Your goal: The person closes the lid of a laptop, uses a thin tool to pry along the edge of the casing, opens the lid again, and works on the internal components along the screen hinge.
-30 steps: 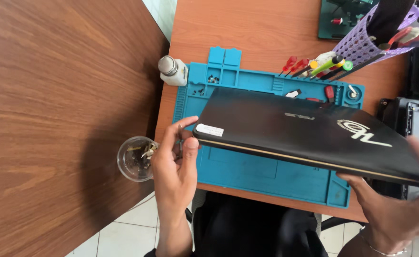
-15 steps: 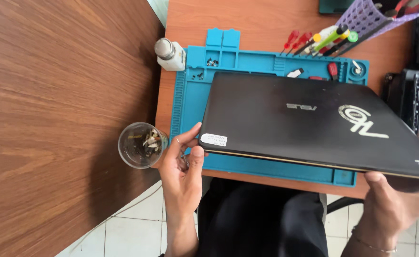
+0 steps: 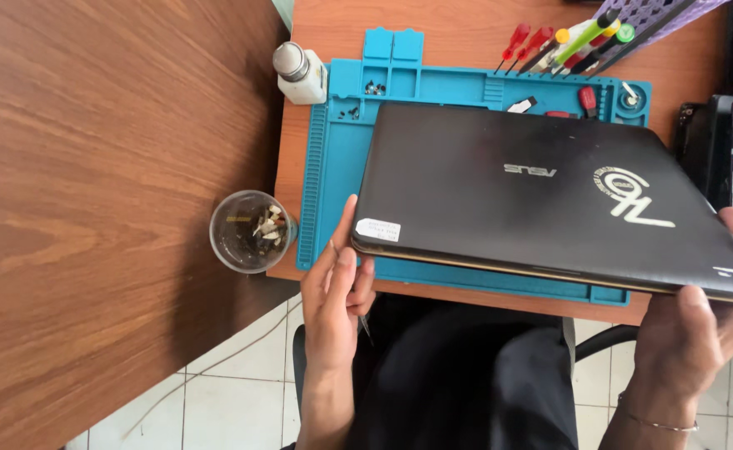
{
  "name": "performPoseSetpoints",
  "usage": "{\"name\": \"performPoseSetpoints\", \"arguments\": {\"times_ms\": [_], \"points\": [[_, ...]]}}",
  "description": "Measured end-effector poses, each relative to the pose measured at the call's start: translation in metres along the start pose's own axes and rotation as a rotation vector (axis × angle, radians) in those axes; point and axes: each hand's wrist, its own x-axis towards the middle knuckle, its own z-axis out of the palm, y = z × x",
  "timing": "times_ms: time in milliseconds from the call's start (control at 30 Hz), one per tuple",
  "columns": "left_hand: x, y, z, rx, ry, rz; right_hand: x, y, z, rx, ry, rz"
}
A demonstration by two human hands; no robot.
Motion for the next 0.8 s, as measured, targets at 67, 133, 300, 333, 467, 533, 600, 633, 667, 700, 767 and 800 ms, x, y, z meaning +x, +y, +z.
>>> {"name": "performPoseSetpoints", "arguments": {"times_ms": [67,133,300,333,467,533,600,633,667,700,767,800], "points": [[-0.001,0.001,0.0,-0.01,0.007,-0.006,0.0,-0.003,-0.001,0.017,-0.008,0.015],[-0.002,0.001,0.001,0.014,0.011,0.012,-0.001,-0.006,-0.002,-0.002,-0.021,0.02],[-0.002,-0.005,0.004,0.129,0.036,0.075,-0.003,-0.01,-0.001,-0.071,-0.023,-0.002],[-0.002,-0.005,0.005,0.142,0.047,0.081,-0.003,-0.01,-0.001,-0.084,-0.021,-0.005],[-0.003,-0.006,0.011,0.19,0.099,0.097,-0.002,-0.011,-0.003,-0.156,-0.012,-0.011],[-0.003,-0.008,0.012,0.228,0.13,0.1,-0.001,-0.007,-0.007,-0.212,-0.008,-0.021],[-0.003,-0.012,0.012,0.277,0.16,0.098,-0.004,-0.004,-0.012,-0.21,-0.023,-0.012],[-0.003,-0.014,0.012,0.328,0.159,0.125,-0.005,-0.003,-0.015,-0.21,-0.029,-0.008],[-0.004,-0.016,0.011,0.382,0.159,0.15,-0.007,-0.003,-0.018,-0.238,-0.03,-0.006],[-0.005,-0.017,0.01,0.435,0.158,0.176,-0.008,-0.002,-0.021,-0.267,-0.03,-0.004],[-0.006,-0.018,0.006,0.538,0.175,0.131,-0.008,-0.002,-0.026,-0.338,-0.03,0.015],[-0.007,-0.018,0.003,0.591,0.187,0.107,-0.009,-0.003,-0.029,-0.376,-0.033,0.038]]}}
